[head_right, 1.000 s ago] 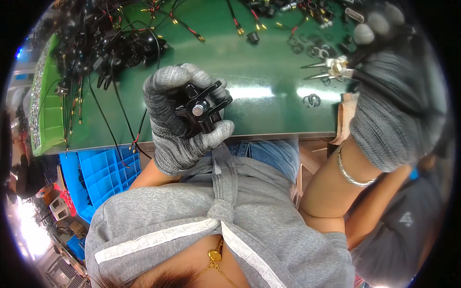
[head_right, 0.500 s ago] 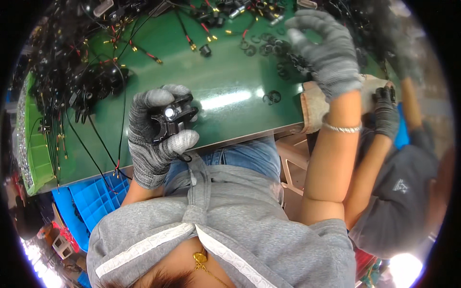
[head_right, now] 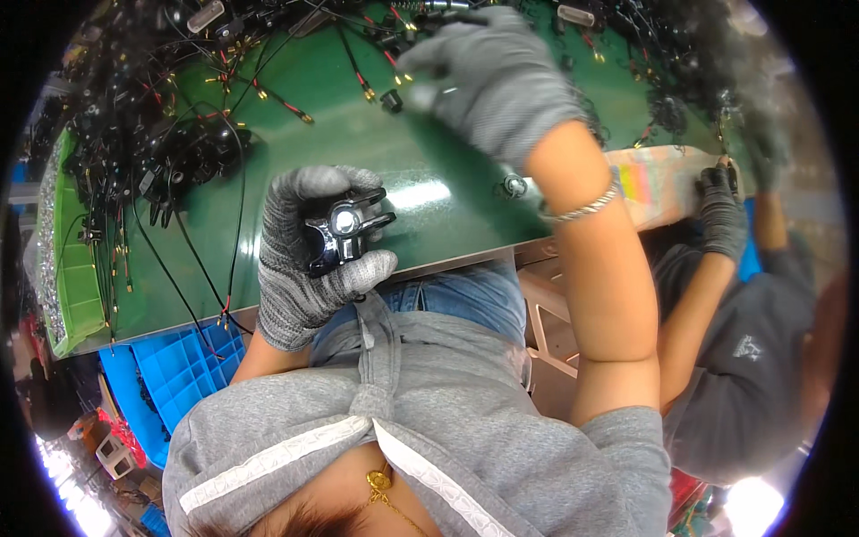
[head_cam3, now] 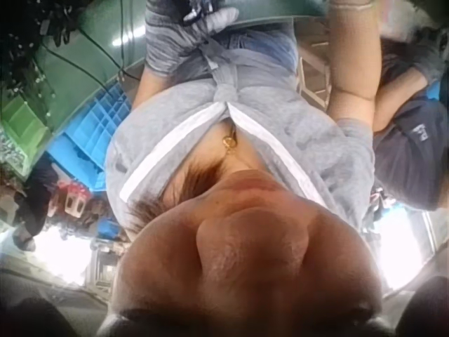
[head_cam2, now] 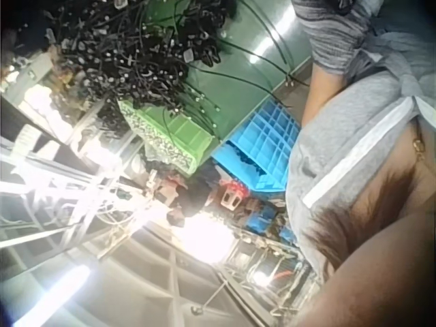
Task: The person assembles components by inserting metal pins and springs into black housings and securing them with retaining rings using pliers, and moves wire assemblies across the workbench by hand.
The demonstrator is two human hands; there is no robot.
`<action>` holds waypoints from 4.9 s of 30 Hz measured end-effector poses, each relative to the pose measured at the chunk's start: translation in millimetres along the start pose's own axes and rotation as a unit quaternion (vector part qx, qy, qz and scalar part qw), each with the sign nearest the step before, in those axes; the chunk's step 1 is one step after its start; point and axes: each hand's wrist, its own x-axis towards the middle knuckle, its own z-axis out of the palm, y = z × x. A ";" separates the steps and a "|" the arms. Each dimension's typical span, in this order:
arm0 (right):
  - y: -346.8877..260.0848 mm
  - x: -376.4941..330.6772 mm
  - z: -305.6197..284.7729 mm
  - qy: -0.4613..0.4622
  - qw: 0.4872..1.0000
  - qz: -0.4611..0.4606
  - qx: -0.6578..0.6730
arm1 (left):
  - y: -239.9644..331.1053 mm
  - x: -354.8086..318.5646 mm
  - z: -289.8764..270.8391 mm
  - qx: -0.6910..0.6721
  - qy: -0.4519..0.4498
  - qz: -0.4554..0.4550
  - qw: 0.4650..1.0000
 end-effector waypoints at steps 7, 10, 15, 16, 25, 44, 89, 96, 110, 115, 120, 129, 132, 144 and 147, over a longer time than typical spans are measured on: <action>-38.1 13.3 -3.7 -0.007 0.999 -0.021 -0.047 | -2.5 -0.1 0.2 -0.022 0.006 0.077 0.997; -45.4 -8.9 -8.9 0.051 0.937 0.083 0.335 | -6.5 -1.6 0.9 -0.032 0.019 0.085 0.996; -58.6 -40.8 -27.6 0.041 0.946 -0.029 0.319 | -11.6 0.2 3.3 0.030 0.032 0.143 0.989; -59.6 -41.7 -29.0 0.022 0.956 -0.101 0.275 | -12.5 0.2 3.5 0.047 0.035 0.167 0.984; -74.1 -40.6 -23.6 0.004 0.964 -0.065 0.257 | -16.8 -4.2 5.0 0.058 0.027 0.153 0.986; -50.9 -40.4 -66.1 0.059 0.582 -0.053 0.809 | -7.3 -3.0 6.1 -0.023 -0.017 0.127 0.991; -57.3 -48.8 -39.0 0.352 0.474 -0.058 0.805 | 14.2 -4.3 6.1 -0.115 -0.002 -0.050 0.992; -16.3 -124.7 -60.2 0.454 0.506 -0.014 0.733 | 129.6 101.4 -54.7 -0.239 0.032 -0.116 0.964; 5.9 -157.1 -39.0 0.394 0.550 0.022 0.736 | 185.1 167.9 -192.0 0.361 0.086 -0.124 0.920; 16.4 -159.2 -46.6 0.407 0.545 0.058 0.731 | 158.5 94.0 -122.8 0.611 -0.147 -0.181 0.757; 7.8 -139.7 -59.4 0.374 0.608 0.031 0.700 | 96.8 68.6 -116.6 0.812 -0.141 -0.075 0.561; 29.0 -126.3 -66.7 0.288 0.887 0.106 0.345 | 86.2 70.6 -103.9 0.853 -0.169 0.031 0.492; 26.6 -108.1 -68.0 0.190 0.896 0.278 0.291 | 102.6 74.3 -91.7 0.745 -0.149 0.074 0.646; 81.7 -22.2 -48.7 -0.009 0.946 0.318 -0.063 | 90.5 0.6 -49.6 -0.227 0.008 -0.030 0.973; 84.6 -4.0 -28.8 -0.066 0.945 0.300 -0.114 | 72.8 -2.0 -38.9 -0.298 0.024 -0.041 0.953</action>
